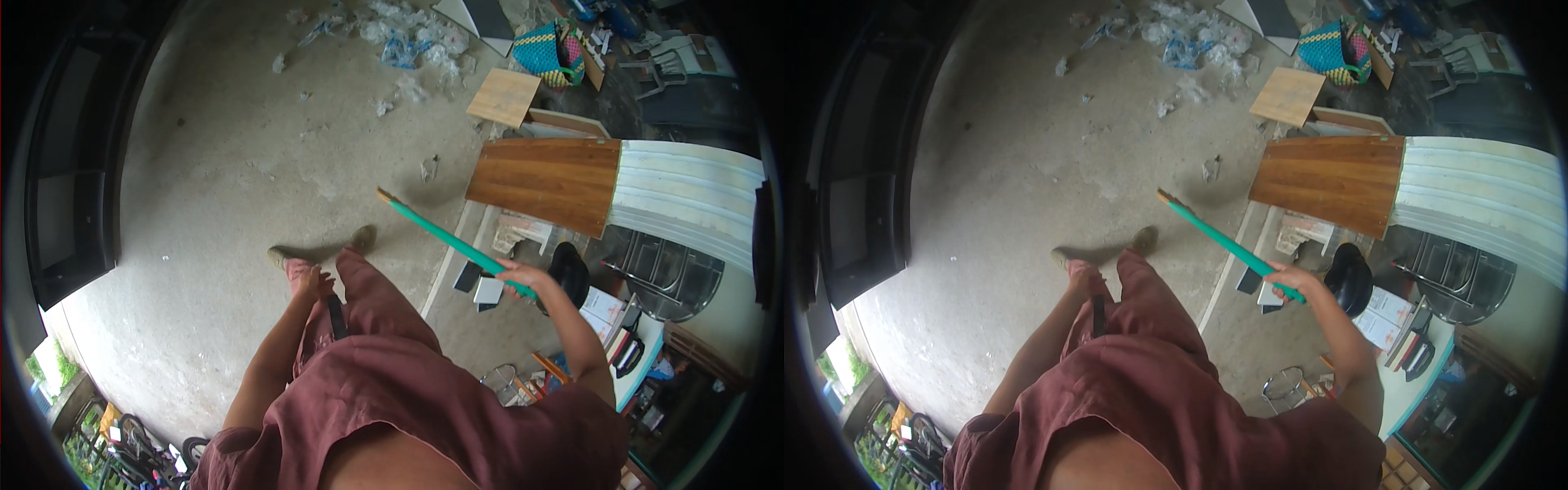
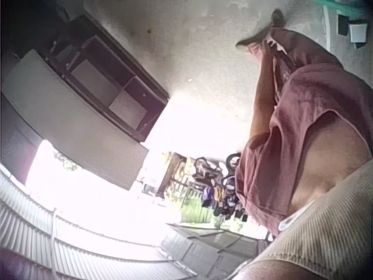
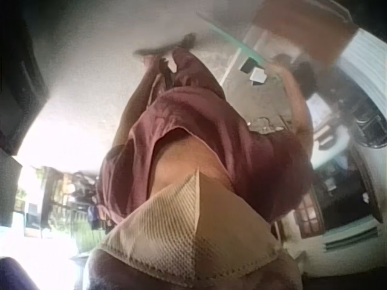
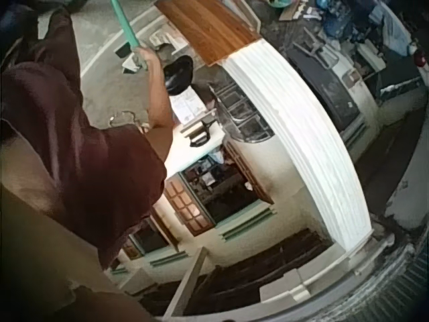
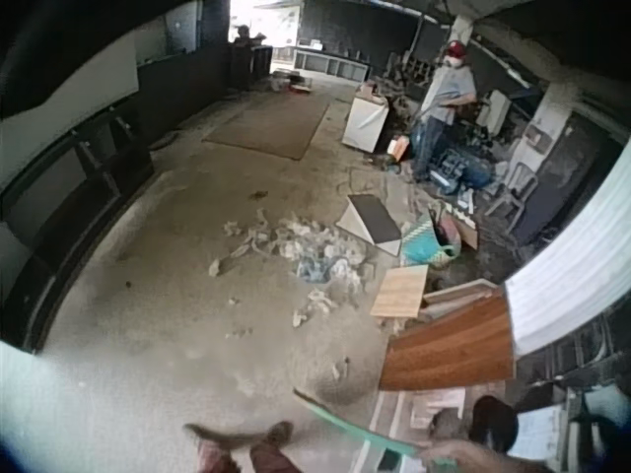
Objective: The person sweeps the floor using a broom, walks around while sweeping debris, and finishes by standing up and showing their hands.
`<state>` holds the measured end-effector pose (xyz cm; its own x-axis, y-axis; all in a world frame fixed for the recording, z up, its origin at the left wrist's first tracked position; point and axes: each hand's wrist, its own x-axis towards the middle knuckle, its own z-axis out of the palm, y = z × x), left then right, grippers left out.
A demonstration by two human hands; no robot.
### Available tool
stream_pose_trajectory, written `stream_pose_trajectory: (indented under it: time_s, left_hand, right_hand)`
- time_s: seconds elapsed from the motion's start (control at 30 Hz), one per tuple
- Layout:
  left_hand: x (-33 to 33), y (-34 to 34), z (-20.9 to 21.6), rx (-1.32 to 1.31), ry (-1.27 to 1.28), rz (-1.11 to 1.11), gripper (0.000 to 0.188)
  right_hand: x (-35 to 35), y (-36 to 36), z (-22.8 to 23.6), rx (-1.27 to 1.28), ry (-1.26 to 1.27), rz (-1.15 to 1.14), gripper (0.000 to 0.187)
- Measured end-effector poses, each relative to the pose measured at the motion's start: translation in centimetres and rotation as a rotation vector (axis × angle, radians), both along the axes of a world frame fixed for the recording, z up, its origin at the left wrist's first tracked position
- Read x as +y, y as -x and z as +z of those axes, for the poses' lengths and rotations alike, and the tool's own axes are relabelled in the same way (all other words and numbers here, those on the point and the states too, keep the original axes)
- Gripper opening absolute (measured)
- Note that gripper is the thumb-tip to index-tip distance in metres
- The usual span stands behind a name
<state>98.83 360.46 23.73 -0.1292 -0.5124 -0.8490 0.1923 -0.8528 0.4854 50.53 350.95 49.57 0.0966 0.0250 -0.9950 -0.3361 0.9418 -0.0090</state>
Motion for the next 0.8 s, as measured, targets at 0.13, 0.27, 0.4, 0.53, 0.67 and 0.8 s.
stream_pose_trajectory:
  time_s: [0.13,0.27,0.4,0.53,0.67,0.8]
  left_hand:
    - [-1.8,0.3,1.6,-0.039,0.161,-0.084,0.041]
    - [-2.7,2.0,4.9,-0.04,-0.107,0.17,0.037]
    - [-2.5,2.8,6.2,-0.076,-0.188,0.103,0.031]
    - [0.6,0.8,3.0,-0.15,0.167,-0.218,0.03]
    - [-0.7,0.3,3.4,0.171,-0.262,0.331,0.054]
    - [-1.8,-0.3,5.1,0.543,-0.647,0.585,0.068]
  right_hand:
    - [-1.6,4.3,-3.6,0.149,0.103,0.15,0.062]
    - [-7.0,4.4,-4.3,0.219,0.423,0.195,0.057]
    - [-8.8,-0.1,-0.4,0.245,0.463,0.187,0.06]
    - [-6.2,-6.7,2.3,0.094,0.29,0.111,0.066]
    - [-2.5,-15.8,1.1,-0.248,0.011,-0.004,0.065]
    - [-0.8,-26.7,-0.6,-0.418,-0.226,-0.004,0.062]
